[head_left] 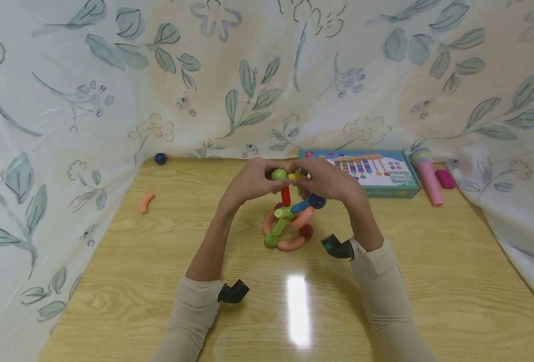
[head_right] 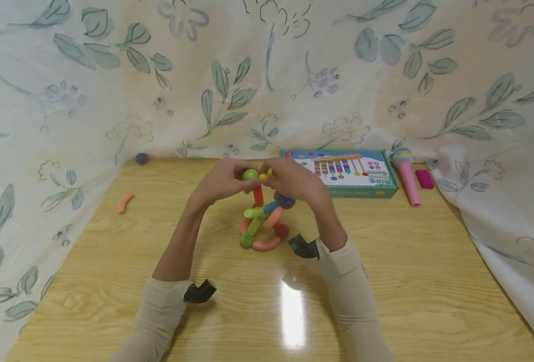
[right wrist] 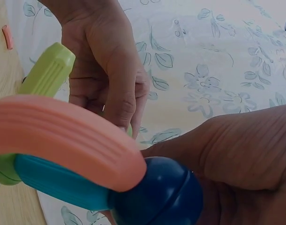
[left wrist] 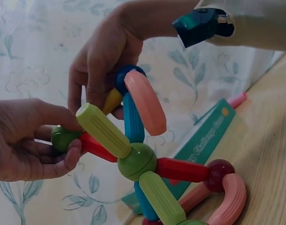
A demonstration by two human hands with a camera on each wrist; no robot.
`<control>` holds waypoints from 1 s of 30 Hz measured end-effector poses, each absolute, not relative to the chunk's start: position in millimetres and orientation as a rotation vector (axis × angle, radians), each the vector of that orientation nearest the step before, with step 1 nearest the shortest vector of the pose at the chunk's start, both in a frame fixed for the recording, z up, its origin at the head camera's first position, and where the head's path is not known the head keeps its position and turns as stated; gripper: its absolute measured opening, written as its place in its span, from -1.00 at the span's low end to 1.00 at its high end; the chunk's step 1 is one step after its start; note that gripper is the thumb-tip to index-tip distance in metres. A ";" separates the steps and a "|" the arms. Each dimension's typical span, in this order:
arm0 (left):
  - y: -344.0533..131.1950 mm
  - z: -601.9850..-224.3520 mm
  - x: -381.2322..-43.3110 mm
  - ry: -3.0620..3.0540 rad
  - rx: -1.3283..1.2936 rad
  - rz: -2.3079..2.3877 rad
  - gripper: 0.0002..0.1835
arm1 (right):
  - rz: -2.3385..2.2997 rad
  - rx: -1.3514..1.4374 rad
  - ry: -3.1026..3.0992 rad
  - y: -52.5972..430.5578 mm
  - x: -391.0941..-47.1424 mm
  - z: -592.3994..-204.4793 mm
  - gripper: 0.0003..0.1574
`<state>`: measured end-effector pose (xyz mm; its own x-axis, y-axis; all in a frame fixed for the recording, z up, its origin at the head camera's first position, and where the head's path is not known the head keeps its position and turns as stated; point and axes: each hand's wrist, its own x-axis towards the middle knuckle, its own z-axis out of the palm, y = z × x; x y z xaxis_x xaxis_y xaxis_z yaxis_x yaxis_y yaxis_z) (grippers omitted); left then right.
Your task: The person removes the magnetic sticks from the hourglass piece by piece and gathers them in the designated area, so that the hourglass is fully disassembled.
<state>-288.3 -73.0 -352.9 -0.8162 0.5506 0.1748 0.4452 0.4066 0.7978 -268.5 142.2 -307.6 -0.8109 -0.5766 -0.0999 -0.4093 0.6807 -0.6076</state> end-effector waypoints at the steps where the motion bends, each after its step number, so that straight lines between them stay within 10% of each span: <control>1: -72.9 -352.7 -288.6 2.537 0.906 1.390 -0.89 | -0.842 -0.786 2.615 142.4 -268.5 -307.4 -0.64; 30: -160.5 -363.8 -319.4 3.006 0.400 1.262 -0.59 | -0.803 -0.773 2.611 142.4 -266.9 -308.5 -0.65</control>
